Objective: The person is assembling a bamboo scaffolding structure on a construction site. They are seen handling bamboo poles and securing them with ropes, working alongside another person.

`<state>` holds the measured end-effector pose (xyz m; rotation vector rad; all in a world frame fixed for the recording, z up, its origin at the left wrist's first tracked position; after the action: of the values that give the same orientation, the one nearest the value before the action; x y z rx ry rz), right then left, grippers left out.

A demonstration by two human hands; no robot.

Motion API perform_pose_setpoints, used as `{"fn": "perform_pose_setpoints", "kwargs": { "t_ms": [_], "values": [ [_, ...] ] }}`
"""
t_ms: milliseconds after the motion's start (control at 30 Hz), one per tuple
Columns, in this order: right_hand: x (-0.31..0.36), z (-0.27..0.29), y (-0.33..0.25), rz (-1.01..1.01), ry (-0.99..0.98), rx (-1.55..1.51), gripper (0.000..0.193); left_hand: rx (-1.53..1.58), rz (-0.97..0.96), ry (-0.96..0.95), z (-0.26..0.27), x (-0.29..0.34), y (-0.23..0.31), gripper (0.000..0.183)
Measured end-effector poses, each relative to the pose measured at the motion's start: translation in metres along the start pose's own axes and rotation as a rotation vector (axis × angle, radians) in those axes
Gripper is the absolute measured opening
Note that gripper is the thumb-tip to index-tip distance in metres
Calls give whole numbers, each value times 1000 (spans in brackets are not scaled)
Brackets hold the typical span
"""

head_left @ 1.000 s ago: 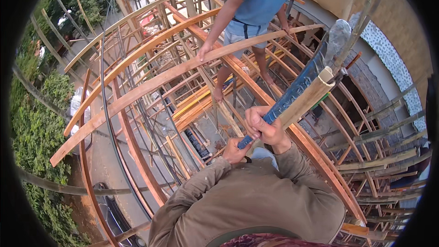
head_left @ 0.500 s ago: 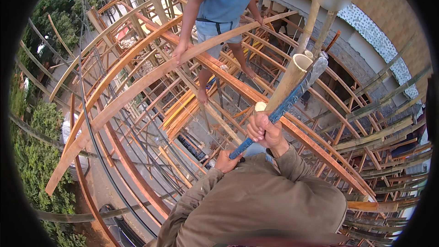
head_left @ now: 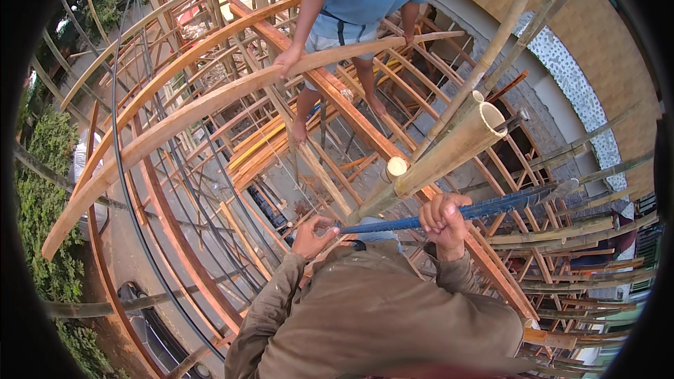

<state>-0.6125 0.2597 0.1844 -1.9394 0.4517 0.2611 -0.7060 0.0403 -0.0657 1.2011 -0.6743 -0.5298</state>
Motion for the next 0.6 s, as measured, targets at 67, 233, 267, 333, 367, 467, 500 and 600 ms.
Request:
{"fn": "perform_pose_setpoints", "kwargs": {
  "t_ms": [67,233,267,333,367,467,500,600],
  "values": [
    [-1,10,-14,53,38,24,40,34,48,63,22,1,-17,37],
    [-3,31,-29,137,83,36,37,109,36,214,57,8,-36,25],
    [-2,36,-32,149,110,52,38,125,20,221,59,9,-37,25],
    [-2,48,-38,179,177,66,38,138,-11,265,65,11,-38,23],
    [-3,52,-41,192,185,65,37,155,-16,261,66,10,-39,22],
    [-5,58,-43,179,220,85,40,128,35,285,73,17,-44,25],
    [-4,58,-41,177,220,49,40,116,-12,286,79,18,-38,26],
    [-2,60,-37,166,201,77,41,164,18,454,116,33,-34,28]
  ]
}}
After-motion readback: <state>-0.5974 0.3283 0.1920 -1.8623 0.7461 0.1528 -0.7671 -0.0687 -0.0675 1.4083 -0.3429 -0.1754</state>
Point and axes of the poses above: each hand's wrist, its own x-axis away from the middle knuckle, its own z-axis out of the back of the hand, y = z × x, the point moved 10 cm from there along -x, towards the middle knuckle, and after that the axes turned 8 degrees about -y, right-handed, at the moved point
